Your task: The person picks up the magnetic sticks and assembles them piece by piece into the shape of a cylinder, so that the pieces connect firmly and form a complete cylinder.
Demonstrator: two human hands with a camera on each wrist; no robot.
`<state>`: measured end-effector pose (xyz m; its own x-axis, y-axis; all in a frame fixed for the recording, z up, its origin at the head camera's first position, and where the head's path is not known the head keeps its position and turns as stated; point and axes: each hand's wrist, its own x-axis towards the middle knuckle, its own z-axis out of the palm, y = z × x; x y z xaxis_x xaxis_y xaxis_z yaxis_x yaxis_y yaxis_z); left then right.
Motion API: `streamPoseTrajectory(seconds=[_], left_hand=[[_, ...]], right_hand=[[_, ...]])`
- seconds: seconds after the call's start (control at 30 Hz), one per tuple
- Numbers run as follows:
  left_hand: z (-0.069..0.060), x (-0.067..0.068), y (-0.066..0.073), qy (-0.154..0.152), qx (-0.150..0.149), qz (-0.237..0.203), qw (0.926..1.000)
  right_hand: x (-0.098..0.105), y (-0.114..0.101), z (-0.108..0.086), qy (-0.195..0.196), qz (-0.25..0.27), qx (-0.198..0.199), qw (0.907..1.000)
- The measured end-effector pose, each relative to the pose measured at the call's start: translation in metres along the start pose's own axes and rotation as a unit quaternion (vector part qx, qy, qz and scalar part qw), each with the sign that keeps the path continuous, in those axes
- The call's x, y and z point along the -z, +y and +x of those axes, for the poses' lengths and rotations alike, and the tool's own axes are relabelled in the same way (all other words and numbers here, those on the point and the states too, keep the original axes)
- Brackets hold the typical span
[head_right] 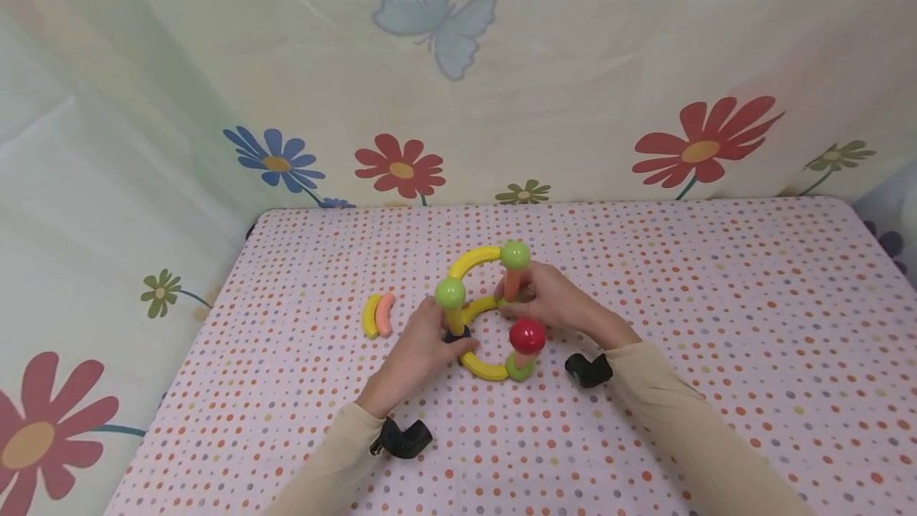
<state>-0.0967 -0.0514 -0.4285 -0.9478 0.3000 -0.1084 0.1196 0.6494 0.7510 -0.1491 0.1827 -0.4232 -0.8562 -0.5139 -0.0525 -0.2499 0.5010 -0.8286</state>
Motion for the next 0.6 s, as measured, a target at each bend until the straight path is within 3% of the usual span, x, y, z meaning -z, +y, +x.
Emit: streamPoseTrajectory(seconds=[0.3,0.47,0.6], left_hand=[[0.037,0.008,-0.011,-0.013,-0.057,-0.04,0.9975],[0.056,0.01,-0.014,-0.047,-0.09,-0.071,0.9923],[0.064,0.012,-0.013,-0.075,-0.105,-0.071,0.9891]], right_hand=[[-0.003,-0.003,-0.041,0.038,-0.037,0.004,0.9986],[-0.014,-0.011,-0.059,0.059,-0.038,0.0,0.9975],[-0.017,-0.012,-0.069,0.056,-0.03,0.015,0.9979]])
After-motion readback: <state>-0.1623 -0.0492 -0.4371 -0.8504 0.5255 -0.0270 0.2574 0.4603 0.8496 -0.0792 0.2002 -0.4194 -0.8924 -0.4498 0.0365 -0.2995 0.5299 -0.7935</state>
